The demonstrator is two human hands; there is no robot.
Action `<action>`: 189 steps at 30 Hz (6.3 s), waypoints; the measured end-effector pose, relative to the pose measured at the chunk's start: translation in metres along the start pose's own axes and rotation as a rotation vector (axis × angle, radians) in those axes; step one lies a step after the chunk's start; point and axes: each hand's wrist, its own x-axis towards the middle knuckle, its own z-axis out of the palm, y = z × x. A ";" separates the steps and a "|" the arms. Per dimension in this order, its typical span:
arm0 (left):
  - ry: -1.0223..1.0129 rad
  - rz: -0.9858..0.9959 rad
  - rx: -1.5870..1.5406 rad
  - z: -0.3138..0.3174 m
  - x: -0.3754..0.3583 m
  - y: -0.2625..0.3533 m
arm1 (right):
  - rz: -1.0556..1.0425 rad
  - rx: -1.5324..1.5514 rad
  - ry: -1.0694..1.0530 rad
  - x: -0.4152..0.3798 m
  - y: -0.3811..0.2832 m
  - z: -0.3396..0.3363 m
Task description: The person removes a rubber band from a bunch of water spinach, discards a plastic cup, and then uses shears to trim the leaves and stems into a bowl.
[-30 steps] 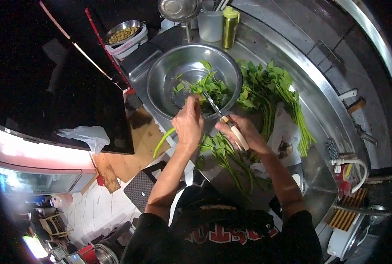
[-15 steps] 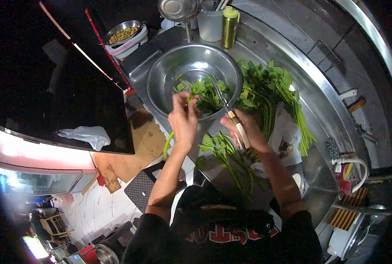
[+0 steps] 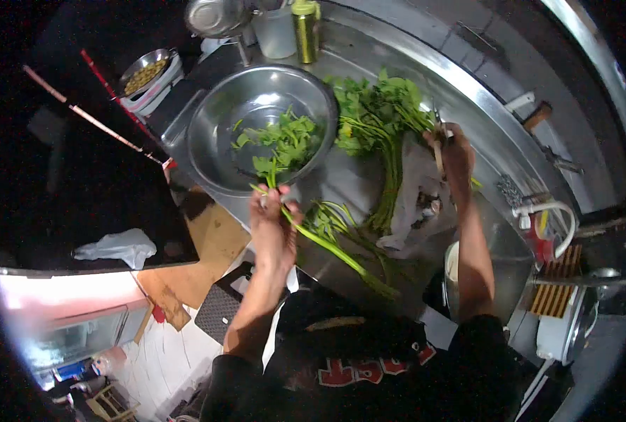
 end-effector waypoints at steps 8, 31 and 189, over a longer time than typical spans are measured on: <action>0.213 -0.039 0.371 -0.098 0.031 -0.124 | 0.183 -0.345 0.118 0.067 0.157 0.028; -0.170 0.663 1.062 0.036 0.009 -0.045 | 0.053 0.854 0.098 0.070 0.018 -0.027; 0.002 0.710 1.526 -0.001 0.032 0.041 | 0.220 0.967 -1.089 -0.084 -0.138 0.062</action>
